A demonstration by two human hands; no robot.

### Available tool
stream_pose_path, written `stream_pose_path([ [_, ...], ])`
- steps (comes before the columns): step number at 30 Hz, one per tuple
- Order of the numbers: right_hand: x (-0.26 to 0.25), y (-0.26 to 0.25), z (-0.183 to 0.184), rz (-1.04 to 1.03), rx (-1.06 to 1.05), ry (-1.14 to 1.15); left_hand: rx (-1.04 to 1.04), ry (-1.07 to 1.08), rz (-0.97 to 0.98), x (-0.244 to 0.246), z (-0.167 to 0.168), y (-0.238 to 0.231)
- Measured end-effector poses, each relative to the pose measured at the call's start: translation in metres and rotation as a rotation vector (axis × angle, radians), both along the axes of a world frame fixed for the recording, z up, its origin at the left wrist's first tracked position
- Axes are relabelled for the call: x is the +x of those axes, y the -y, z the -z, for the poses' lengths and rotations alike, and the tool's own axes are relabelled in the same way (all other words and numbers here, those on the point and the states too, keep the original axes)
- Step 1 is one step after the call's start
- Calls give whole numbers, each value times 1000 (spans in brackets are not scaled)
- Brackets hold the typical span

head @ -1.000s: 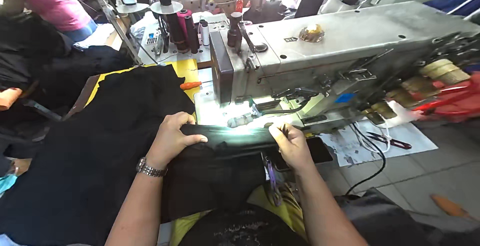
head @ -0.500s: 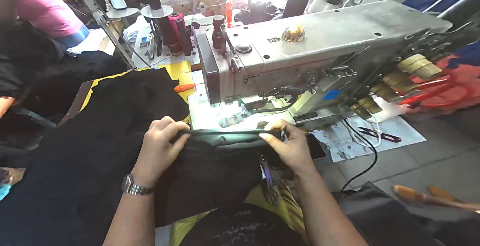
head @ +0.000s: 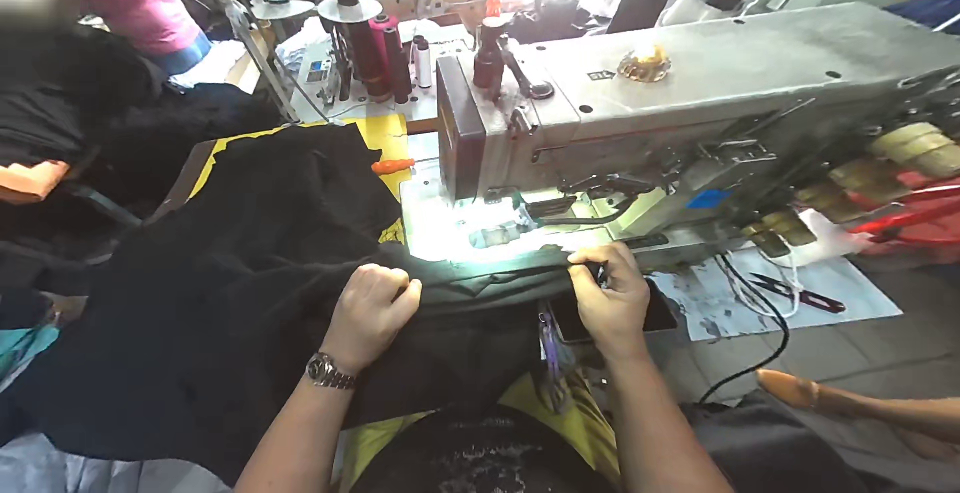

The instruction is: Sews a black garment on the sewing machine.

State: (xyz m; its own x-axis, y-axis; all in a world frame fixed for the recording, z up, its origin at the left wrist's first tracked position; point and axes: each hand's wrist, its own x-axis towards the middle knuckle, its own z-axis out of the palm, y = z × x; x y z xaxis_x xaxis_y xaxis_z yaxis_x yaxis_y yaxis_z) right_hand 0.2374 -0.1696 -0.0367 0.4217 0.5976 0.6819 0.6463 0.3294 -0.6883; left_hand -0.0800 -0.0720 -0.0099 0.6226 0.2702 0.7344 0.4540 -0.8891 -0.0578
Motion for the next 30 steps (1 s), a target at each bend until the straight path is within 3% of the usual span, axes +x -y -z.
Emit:
stream_pose_path([
  [3,-1,-1,1,36,8,66,20,16,-17,0,-1,4],
  [9,-2,-1,-1,107,-114,262,-181,-140,-128,7,-17,15],
  [30,-4,5,-2,89,-49,225,-253,-66,-124,19,-11,13],
])
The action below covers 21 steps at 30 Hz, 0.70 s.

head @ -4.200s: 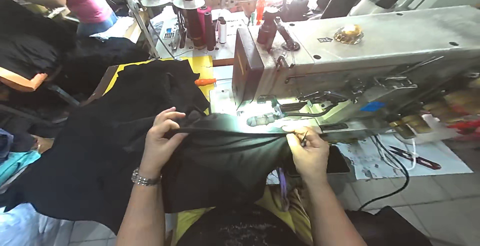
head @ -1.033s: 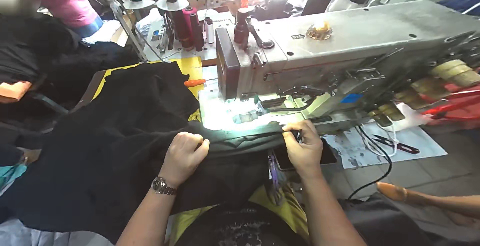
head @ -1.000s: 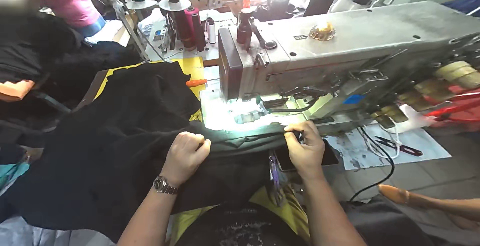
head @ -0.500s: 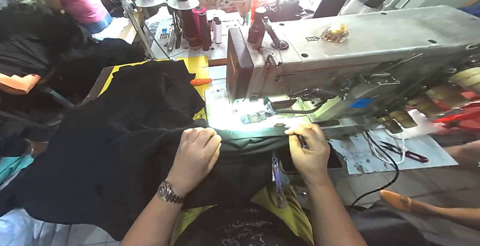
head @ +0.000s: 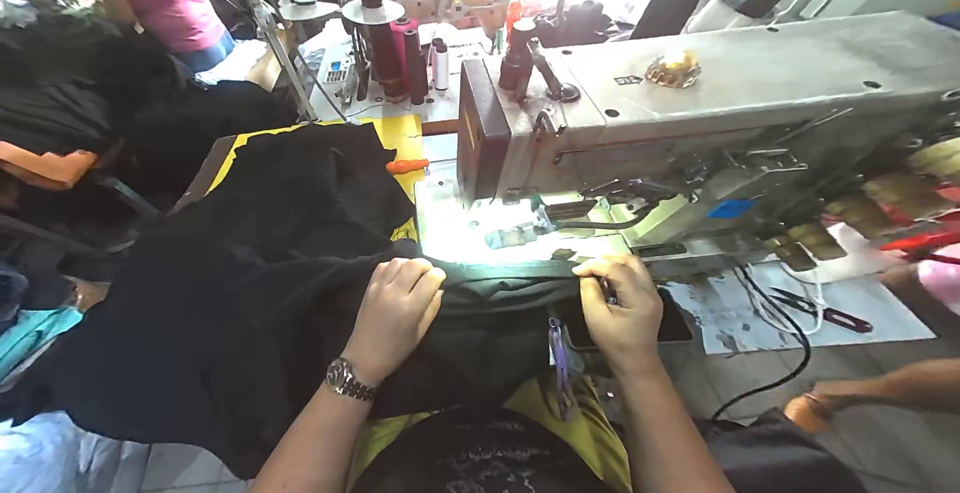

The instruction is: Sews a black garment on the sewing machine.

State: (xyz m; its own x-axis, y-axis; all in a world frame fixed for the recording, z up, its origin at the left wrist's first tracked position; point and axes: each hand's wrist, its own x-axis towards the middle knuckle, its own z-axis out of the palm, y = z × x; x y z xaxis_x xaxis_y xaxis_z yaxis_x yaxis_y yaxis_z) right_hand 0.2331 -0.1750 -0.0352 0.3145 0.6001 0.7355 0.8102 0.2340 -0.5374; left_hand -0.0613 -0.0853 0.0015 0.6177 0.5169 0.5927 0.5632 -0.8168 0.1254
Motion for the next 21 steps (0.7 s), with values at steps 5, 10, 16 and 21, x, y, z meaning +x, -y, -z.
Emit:
stream_pose_path([
  [5,-9,8,-1,-80,-104,-23,-240,167,52,-8,-10,-5],
  [10,-58,43,-16,-1077,-496,-562,-547,626,263,-18,-64,9],
  [16,-77,32,-5,-862,-705,-568,-475,121,138,7,-67,-43],
  [21,-63,22,10,-569,-719,-651,-506,-43,51,16,-51,-60],
])
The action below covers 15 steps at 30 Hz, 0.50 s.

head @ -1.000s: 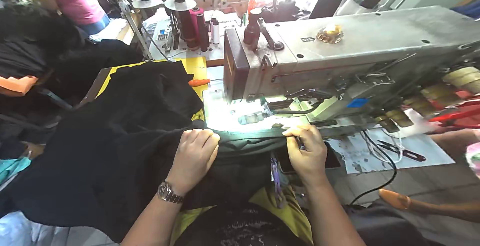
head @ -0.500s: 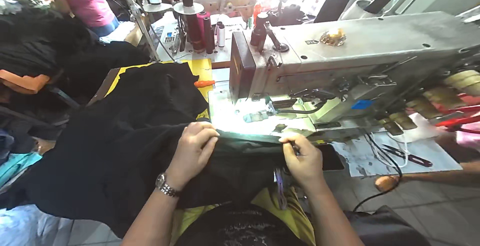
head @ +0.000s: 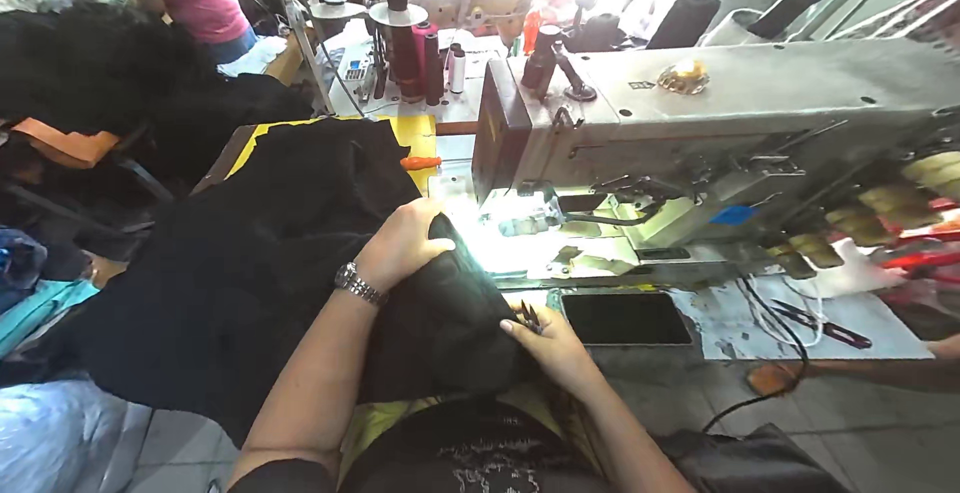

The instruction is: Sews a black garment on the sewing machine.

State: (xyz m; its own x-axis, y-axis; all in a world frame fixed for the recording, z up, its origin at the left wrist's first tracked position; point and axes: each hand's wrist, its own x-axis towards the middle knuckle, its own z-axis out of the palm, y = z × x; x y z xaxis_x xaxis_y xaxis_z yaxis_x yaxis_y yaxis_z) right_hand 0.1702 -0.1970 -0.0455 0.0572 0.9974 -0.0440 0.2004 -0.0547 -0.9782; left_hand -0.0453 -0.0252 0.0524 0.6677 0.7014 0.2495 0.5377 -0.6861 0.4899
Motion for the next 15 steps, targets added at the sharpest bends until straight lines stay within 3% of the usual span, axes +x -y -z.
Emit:
stream_pose_path([
  [3,-2,-2,4,-48,-8,-11,31,121,-8,3,3,4],
  [8,-14,-3,6,-156,-59,-105,-126,204,-54,19,5,15],
  [10,-20,-3,10,-195,-65,-155,-72,221,-55,27,16,12],
  [12,-20,-3,17,-192,-26,-178,-31,261,0,29,25,2],
  [15,-16,-1,27,-112,40,-193,-148,351,75,24,28,-12],
])
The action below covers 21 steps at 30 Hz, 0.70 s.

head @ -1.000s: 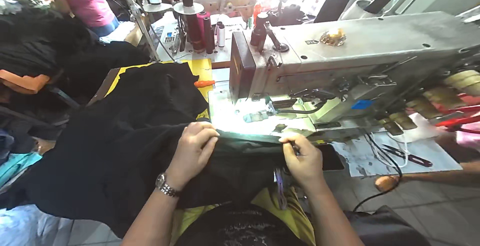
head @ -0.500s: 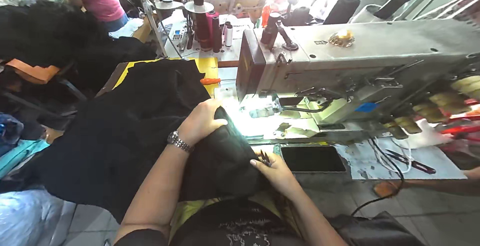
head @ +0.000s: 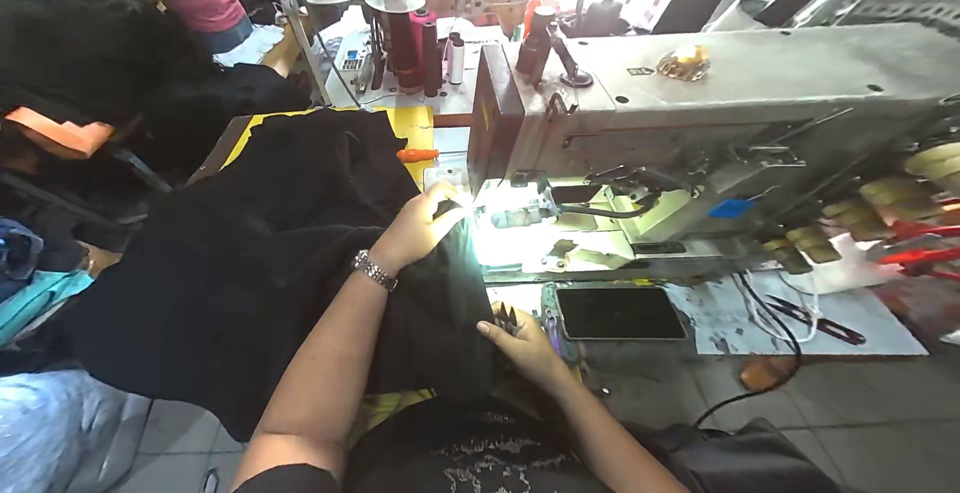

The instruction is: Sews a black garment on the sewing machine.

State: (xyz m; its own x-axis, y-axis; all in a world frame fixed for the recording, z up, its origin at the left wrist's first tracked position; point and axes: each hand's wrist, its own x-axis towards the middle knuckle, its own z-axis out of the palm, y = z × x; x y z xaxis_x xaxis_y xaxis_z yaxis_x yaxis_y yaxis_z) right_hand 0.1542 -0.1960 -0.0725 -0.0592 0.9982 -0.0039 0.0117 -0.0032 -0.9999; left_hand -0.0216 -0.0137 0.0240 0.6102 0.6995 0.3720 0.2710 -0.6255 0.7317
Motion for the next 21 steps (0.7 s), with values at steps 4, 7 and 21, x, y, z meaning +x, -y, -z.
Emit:
stream_pose_path([
  [4,2,5,-1,29,8,-28,-32,33,1,-2,-3,6],
  [7,2,3,0,47,28,-21,-38,2,9,-1,-2,-5],
  [21,-6,-21,6,286,364,1184,-319,255,241,-36,39,-60],
])
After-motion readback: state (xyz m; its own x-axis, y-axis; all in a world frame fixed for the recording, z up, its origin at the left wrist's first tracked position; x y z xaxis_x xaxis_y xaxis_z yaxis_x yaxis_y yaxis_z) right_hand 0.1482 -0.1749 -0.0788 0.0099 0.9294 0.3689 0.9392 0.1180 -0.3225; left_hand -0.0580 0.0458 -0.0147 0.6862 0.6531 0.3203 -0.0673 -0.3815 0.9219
